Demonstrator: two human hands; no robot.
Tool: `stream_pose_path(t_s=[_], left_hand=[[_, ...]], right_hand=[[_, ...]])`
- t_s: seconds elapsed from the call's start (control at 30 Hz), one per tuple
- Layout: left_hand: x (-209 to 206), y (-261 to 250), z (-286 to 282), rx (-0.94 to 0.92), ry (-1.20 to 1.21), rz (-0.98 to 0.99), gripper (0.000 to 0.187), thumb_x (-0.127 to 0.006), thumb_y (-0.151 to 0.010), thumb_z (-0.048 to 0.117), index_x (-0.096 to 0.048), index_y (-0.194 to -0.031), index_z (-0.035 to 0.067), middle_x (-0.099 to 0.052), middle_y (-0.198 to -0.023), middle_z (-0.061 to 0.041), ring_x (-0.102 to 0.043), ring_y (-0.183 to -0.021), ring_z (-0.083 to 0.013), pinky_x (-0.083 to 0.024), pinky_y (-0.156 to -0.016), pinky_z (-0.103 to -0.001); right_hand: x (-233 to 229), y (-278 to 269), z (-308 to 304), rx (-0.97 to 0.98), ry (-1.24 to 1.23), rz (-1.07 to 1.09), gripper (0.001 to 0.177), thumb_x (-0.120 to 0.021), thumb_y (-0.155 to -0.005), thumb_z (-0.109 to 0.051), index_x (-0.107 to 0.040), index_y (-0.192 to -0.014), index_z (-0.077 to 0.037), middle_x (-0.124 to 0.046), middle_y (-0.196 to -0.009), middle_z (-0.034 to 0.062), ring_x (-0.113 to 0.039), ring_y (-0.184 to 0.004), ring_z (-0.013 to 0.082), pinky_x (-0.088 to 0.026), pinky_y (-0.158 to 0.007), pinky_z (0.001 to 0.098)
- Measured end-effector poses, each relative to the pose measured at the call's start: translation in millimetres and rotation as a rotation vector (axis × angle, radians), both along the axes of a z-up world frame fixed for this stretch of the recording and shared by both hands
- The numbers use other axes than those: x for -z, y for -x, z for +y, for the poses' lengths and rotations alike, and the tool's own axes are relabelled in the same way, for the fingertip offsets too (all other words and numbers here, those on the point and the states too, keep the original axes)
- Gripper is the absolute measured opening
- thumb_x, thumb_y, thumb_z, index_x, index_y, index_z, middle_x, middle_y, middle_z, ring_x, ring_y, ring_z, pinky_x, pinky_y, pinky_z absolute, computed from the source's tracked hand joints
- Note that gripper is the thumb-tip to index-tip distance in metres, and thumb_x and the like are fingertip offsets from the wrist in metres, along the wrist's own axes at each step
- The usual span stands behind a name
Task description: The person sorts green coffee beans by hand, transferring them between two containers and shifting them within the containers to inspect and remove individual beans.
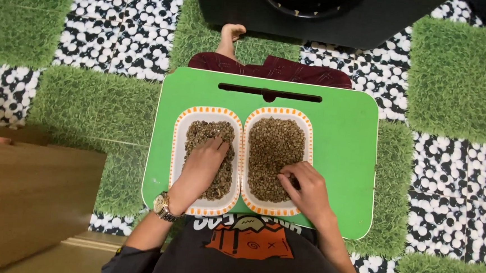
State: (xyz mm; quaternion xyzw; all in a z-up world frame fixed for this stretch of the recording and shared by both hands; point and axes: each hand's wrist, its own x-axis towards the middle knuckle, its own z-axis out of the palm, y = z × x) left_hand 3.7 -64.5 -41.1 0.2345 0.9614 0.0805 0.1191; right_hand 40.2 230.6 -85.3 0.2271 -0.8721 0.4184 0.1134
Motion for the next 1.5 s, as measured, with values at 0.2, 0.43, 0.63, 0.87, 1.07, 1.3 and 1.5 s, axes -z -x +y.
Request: stream_pose_path(t_s=[0.2, 0.43, 0.63, 0.87, 1.07, 1.3, 1.5], left_hand=[[-26.2, -4.2, 1.4, -0.028, -0.055, 0.015, 0.022, -0.064, -0.094, -0.004, -0.07, -0.115, -0.002, -0.07, -0.11, -0.019, -0.07, -0.106, -0.0296, -0.058, -0.086, -0.036], [-31.1, -17.9, 0.6, -0.106, -0.183, -0.005, 0.014, -0.061, -0.1, 0.006, -0.071, -0.107, 0.001, -0.068, -0.093, -0.012, -0.068, -0.086, -0.0245, -0.055, -0.071, -0.033], [-40.8, -13.6, -1.7, -0.169, -0.2, 0.008, 0.018, -0.061, -0.099, 0.005, -0.07, -0.113, -0.001, -0.068, -0.094, -0.014, -0.07, -0.09, -0.027, -0.057, -0.075, -0.035], [-55.6, -16.3, 2.3, -0.171, -0.237, -0.034, 0.023, -0.058, -0.097, -0.003, -0.069, -0.117, -0.002, -0.067, -0.092, -0.013, -0.07, -0.086, -0.0233, -0.056, -0.075, -0.029], [-54.3, -21.5, 7.6, -0.19, -0.242, -0.038, 0.028, -0.058, -0.095, -0.007, -0.069, -0.12, -0.001, -0.067, -0.093, -0.012, -0.07, -0.089, -0.0221, -0.056, -0.075, -0.027], [-52.1, -22.2, -3.6, -0.183, -0.246, 0.039, 0.032, -0.058, -0.093, -0.013, -0.067, -0.122, -0.003, -0.066, -0.095, -0.015, -0.072, -0.087, -0.0273, -0.059, -0.074, -0.031], [-56.0, -29.2, 3.1, -0.204, -0.261, 0.06, 0.03, -0.062, -0.092, -0.012, -0.068, -0.121, -0.005, -0.067, -0.095, -0.014, -0.073, -0.085, -0.026, -0.059, -0.071, -0.029]], right_hand=[[-13.1, 3.3, -4.0, -0.036, -0.016, -0.023, 0.005, -0.074, -0.092, -0.012, -0.074, -0.095, -0.008, -0.071, -0.078, 0.0064, -0.069, -0.073, 0.0278, -0.057, -0.068, 0.0371], [-13.9, -1.4, -11.2, -0.053, -0.034, -0.023, 0.006, -0.074, -0.093, -0.012, -0.073, -0.095, -0.006, -0.07, -0.077, 0.0081, -0.069, -0.073, 0.0282, -0.057, -0.068, 0.0368], [-28.3, 3.8, -17.2, -0.07, -0.03, 0.001, 0.005, -0.074, -0.093, -0.012, -0.073, -0.094, -0.006, -0.07, -0.076, 0.0069, -0.068, -0.071, 0.0255, -0.057, -0.068, 0.0347], [-32.3, 3.6, -19.1, -0.079, -0.047, -0.029, 0.007, -0.074, -0.094, -0.013, -0.074, -0.096, -0.007, -0.07, -0.077, 0.0067, -0.069, -0.073, 0.0254, -0.057, -0.069, 0.0352], [-33.4, 5.4, -27.1, -0.129, -0.03, -0.034, 0.008, -0.075, -0.093, -0.012, -0.073, -0.099, -0.006, -0.07, -0.079, 0.0081, -0.07, -0.075, 0.0269, -0.058, -0.071, 0.0368], [-35.0, 4.6, -29.1, -0.132, -0.03, -0.007, 0.008, -0.075, -0.093, -0.012, -0.073, -0.096, -0.005, -0.07, -0.077, 0.0073, -0.069, -0.071, 0.0242, -0.058, -0.067, 0.0335], [-19.9, 4.2, -27.9, -0.127, -0.032, 0.02, 0.008, -0.079, -0.089, -0.011, -0.075, -0.095, -0.007, -0.072, -0.078, 0.0058, -0.069, -0.071, 0.0241, -0.058, -0.067, 0.0338]])
